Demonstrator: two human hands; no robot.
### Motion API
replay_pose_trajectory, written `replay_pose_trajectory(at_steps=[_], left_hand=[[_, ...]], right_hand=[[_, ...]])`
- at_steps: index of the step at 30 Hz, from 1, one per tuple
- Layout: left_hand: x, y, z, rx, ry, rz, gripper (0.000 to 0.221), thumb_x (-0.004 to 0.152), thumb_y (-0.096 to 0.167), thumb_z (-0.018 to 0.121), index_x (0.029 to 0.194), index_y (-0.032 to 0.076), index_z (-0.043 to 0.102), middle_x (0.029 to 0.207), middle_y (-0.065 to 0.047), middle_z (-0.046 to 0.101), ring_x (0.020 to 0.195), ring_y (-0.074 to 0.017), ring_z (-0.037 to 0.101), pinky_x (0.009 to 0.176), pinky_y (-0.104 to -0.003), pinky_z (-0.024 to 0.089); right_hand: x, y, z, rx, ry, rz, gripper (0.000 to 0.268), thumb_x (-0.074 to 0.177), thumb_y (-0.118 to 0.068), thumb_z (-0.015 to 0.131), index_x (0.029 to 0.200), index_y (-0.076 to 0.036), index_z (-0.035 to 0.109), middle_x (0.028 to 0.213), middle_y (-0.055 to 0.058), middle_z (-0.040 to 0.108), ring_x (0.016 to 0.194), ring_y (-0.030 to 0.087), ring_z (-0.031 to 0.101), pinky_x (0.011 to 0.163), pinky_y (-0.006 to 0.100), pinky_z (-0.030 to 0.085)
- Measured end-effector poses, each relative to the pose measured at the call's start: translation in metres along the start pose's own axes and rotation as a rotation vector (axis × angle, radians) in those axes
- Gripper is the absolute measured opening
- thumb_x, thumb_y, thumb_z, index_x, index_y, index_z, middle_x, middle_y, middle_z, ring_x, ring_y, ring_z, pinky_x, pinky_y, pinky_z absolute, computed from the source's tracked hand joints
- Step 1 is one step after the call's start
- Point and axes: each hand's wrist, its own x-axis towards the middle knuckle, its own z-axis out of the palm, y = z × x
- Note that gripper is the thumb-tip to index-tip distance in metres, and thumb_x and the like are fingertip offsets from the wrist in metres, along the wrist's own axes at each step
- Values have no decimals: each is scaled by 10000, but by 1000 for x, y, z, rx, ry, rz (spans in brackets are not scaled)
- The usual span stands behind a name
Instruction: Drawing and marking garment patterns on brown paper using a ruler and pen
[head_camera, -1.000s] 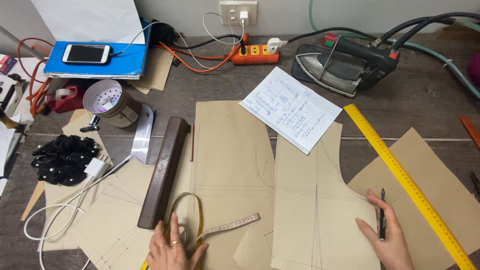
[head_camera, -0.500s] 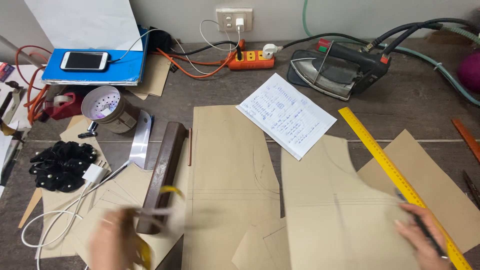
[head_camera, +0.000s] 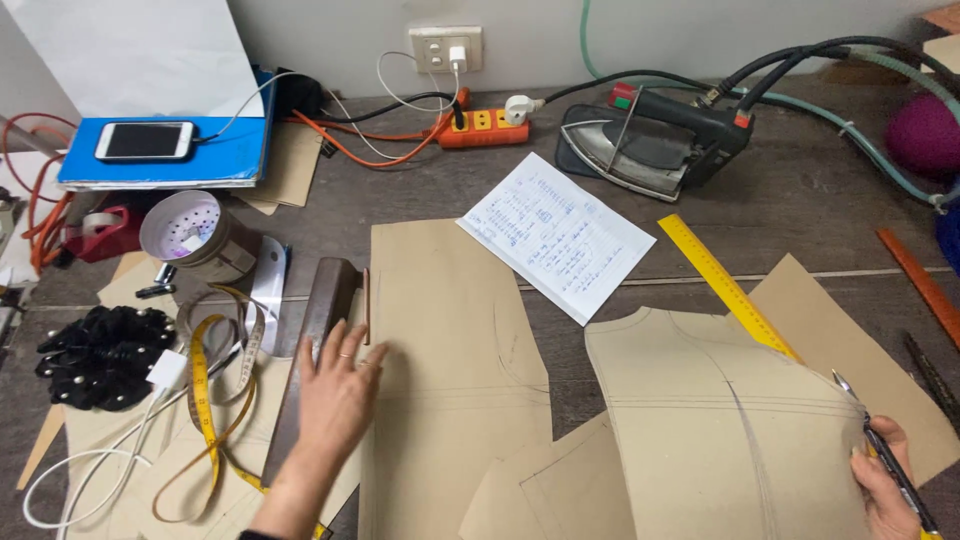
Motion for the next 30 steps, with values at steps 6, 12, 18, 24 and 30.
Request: replay_pose_trajectory(at_steps=[6,12,18,24,30], left_hand=[[3,-14,32,262,-126,-168,630,858,220,359,1457,389,260,1592,98,170,1488,-402,72,1032,-776,179],[3,-41,47,247,-1,-265,557,855,195,381,1402,249,471,1614,67,299,1504,-446,210,1033,-801,146],[10,2,2,-208,68,-368,441,884,391,583,1257,157,584,1109,-188,601,846,-348,603,592,-496,509],[11,31,6,-619,-242,-803,775,661,370,825,1298,120,460,1213,-191,544,1130,-377,535,926,-488,465],[7,18,29,-746,-253,-861,514,692,341,780,1134,167,585,1021,-65,707,995,-297,643,849,-405,463]], right_hand=[[-34,-72,52,15,105,65,426,1032,-208,440,1456,-216,398,977,11,516,952,139,545,840,280,428],[-18,-110,111,44,-73,-101,430,842,-73,433,1259,-145,363,636,-122,216,570,-9,264,631,112,222],[-10,-124,158,793,-193,-155,416,889,-78,507,1260,-267,505,1238,36,566,1142,180,554,1001,331,406],[0,-76,142,910,-213,-204,448,1000,-55,440,1378,-280,527,1346,-61,541,1270,116,498,1100,290,361],[56,9,33,696,-218,-281,457,1009,-34,399,1409,-247,451,1389,-51,478,1293,101,450,1114,273,333]])
